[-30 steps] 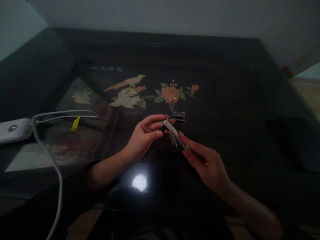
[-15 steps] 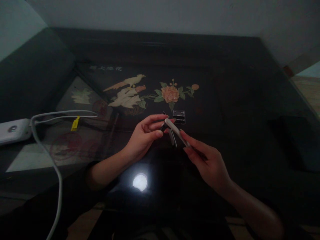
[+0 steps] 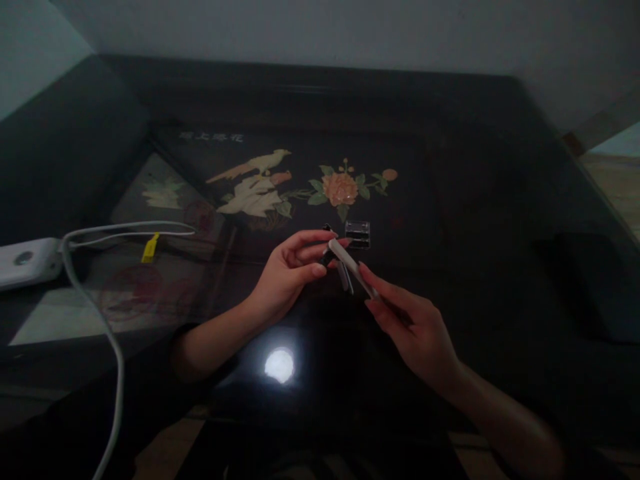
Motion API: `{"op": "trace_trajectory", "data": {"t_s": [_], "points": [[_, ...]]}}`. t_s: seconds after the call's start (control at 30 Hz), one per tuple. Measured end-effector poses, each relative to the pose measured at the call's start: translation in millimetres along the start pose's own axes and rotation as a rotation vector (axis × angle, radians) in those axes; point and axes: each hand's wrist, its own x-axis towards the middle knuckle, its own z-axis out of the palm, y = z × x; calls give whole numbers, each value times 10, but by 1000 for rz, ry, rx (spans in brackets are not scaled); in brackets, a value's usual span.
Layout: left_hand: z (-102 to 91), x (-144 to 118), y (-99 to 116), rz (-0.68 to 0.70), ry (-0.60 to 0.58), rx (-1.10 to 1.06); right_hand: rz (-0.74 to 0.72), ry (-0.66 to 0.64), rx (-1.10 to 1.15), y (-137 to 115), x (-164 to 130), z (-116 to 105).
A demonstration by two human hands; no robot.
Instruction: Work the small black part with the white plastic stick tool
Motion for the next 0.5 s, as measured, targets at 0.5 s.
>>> {"op": "trace_trajectory", "data": {"t_s": [0.5], "points": [[2, 1, -1, -13, 14, -10, 0, -50, -62, 26, -61, -7]]}}
